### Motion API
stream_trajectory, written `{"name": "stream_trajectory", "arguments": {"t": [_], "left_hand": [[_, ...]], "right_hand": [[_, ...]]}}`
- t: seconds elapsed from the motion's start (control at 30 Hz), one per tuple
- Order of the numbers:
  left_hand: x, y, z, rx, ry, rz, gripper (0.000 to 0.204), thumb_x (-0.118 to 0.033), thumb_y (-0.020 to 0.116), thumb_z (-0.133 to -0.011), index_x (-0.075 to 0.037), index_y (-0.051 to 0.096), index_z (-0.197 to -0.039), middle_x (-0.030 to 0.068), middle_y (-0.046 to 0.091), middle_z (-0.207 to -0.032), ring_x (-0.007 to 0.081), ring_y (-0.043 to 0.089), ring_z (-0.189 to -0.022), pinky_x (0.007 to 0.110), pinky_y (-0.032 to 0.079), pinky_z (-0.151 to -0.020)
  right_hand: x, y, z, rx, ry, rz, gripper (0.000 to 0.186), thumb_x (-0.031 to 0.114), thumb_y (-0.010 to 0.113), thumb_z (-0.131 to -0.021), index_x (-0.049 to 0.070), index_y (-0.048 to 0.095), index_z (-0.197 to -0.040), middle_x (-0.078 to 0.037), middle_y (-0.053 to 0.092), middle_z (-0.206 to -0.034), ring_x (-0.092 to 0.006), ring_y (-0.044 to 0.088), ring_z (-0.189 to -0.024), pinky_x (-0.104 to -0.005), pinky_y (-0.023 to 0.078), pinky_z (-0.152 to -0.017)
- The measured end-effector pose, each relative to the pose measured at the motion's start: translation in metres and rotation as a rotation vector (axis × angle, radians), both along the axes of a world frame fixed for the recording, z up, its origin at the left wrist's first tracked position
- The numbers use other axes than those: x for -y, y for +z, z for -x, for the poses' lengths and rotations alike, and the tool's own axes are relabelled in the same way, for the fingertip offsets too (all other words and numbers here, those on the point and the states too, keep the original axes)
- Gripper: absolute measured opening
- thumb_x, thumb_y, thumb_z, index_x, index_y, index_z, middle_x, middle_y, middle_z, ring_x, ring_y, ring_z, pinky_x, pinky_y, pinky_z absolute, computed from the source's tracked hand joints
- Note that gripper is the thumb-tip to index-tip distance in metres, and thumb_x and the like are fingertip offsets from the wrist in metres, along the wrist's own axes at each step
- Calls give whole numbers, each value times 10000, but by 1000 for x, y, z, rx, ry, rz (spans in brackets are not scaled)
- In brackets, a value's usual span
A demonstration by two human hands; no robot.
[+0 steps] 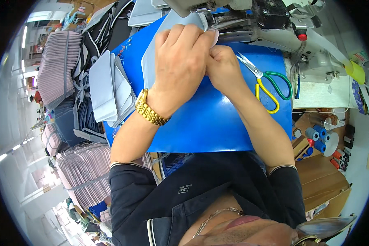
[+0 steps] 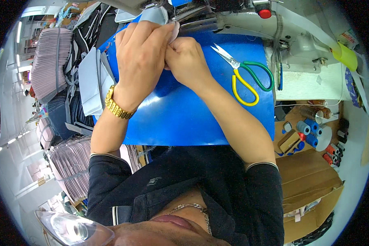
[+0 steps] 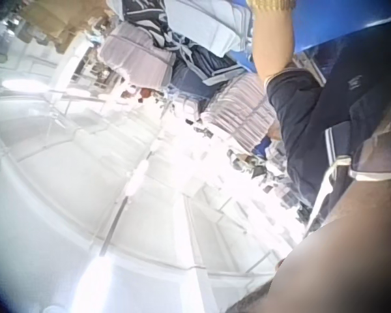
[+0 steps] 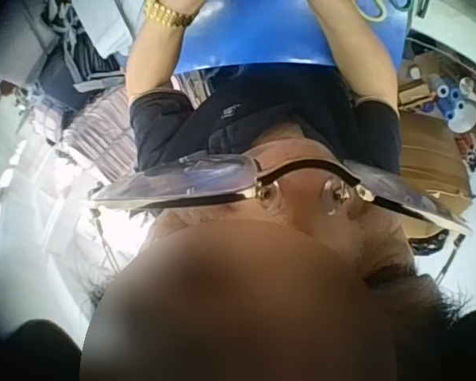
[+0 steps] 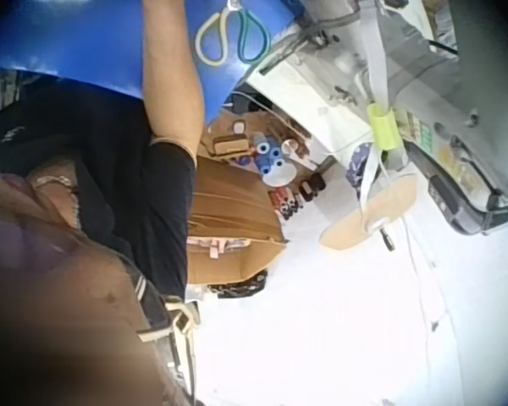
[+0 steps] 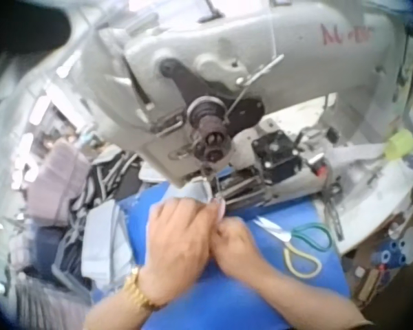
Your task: Sewing a white fabric lining or trim onto a grey fabric case using an industrial sewing machine.
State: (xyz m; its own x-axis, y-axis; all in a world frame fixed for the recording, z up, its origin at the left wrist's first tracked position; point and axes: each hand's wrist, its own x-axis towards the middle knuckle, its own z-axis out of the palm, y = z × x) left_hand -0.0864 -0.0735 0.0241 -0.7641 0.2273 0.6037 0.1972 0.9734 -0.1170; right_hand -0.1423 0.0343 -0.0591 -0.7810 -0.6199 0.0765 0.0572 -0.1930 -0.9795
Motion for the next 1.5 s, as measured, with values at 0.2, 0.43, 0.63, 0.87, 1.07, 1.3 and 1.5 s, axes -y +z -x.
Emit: {"name": "stream_trajectory", "arguments": {"t": [0.2,0.43,0.63,0.87,1.07,1.3,1.5], "left_hand": [[-5,-3,8,-29,65,22,162,-123,757,-844,-114,772,-1005,24,645,-885,229,614,-828,378,435,-736],[-14,-4,14,-49,111,-56,89,-137,775,-837,-99,779,-917,29,639,-844,242,613,-797,384,438,-714],[-24,8,6,-7,167,-87,136,-135,758,-862,-88,798,-983,67,666,-899,266,619,-858,392,445,-719],[-21,15,-4,114,110,-295,212,-68,698,-902,-36,794,-1089,158,704,-1044,322,669,-950,410,537,-842],[-17,16,-9,198,62,-528,238,-20,669,-934,-44,786,-1139,209,714,-1200,313,704,-1089,370,553,-933],[-12,-2,-3,114,30,-562,255,-26,677,-937,-51,787,-1166,233,671,-1313,292,728,-1001,352,572,-887],[-9,-14,-6,86,28,-771,248,-54,711,-933,-67,797,-1165,203,673,-1340,190,718,-962,281,577,-806]], "right_hand": [[2,-4,4,-47,-58,6,416,271,636,-956,-57,648,-699,-147,625,-588,-199,606,-545,-380,464,-534],[-4,-1,6,58,-33,92,314,180,634,-949,-49,664,-736,-84,650,-622,-113,606,-593,-329,470,-529],[-18,9,11,58,14,84,300,173,598,-1006,-41,682,-814,-49,690,-720,-100,639,-640,-282,535,-581],[-30,14,28,185,192,118,298,208,568,-1038,4,677,-849,-20,645,-723,-75,601,-640,-269,556,-603],[-41,23,35,118,172,48,299,224,609,-1005,11,650,-801,-13,645,-717,-81,625,-650,-271,565,-620],[-48,32,34,-73,42,-41,297,196,628,-971,-11,610,-759,-16,572,-621,-74,534,-594,-293,470,-559],[-54,36,20,-264,-94,-151,400,247,634,-991,-30,507,-731,-102,385,-587,-157,350,-558,-383,334,-526]]}}
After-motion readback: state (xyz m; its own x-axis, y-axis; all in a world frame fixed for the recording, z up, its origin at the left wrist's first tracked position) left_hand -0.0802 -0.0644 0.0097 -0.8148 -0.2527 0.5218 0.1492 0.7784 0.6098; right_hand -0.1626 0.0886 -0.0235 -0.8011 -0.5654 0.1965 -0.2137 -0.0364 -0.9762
